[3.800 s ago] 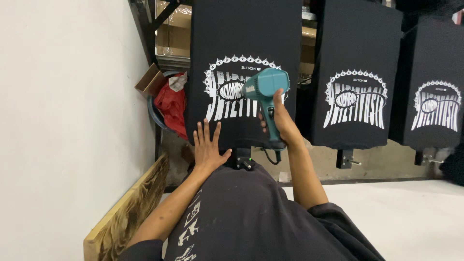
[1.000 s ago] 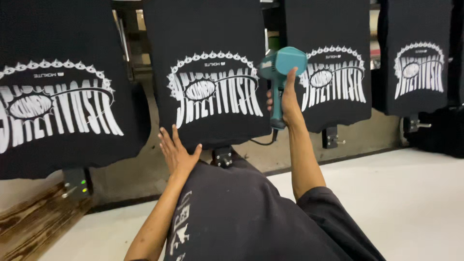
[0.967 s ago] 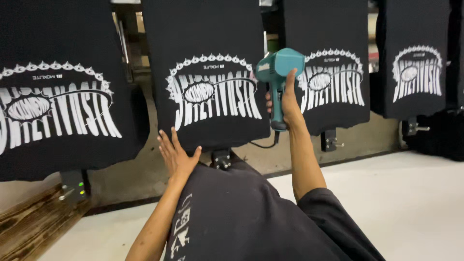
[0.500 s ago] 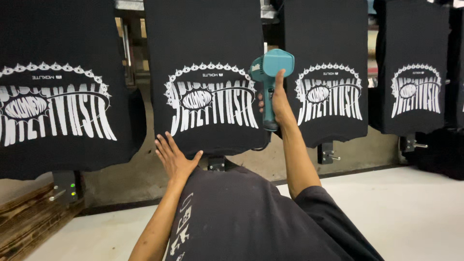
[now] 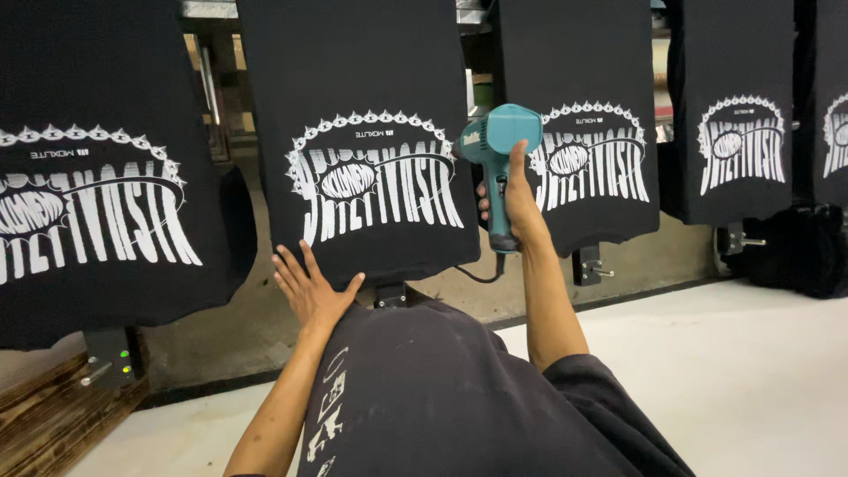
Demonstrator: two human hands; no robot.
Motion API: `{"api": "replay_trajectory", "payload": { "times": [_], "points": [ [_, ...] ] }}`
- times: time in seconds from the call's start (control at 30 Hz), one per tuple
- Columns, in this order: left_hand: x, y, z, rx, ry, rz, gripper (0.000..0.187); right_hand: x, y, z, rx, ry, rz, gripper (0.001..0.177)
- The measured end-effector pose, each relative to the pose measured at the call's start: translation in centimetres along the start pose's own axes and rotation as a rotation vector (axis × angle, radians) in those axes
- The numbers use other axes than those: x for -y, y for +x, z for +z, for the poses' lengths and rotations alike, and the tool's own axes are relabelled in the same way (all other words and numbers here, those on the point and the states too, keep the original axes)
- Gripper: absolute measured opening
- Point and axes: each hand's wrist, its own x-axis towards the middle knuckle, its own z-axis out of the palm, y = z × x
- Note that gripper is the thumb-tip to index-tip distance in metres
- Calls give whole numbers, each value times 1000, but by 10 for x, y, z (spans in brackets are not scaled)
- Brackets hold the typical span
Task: The person uses a handheld heat gun to apply heat to a white graphic on a black t-shirt mounted on a vertical press. They move the heat gun back and forth over the design while holding the shirt in place with their other hand.
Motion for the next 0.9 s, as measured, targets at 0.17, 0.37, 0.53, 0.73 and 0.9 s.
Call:
{"api": "replay_trajectory", "payload": {
  "times": [0.17,0.37,0.53,0.73,0.9],
  "points": [
    [1,0,-1,9,-25,9,123,0,-15,0,-20,3,28,86],
    [3,0,4,-21,1,21,125,-4,-18,-3,11,-39,69,88],
    [4,-1,5,-23,-7,21,125,-10,-2,2,-10,-38,22,86],
    [7,1,5,6,-23,6,127,4,-4,18,24,-53,-50,87],
    [8,0,-1,37,-39,14,128,-11,-10,8,24,-78,8,89]
  ]
}}
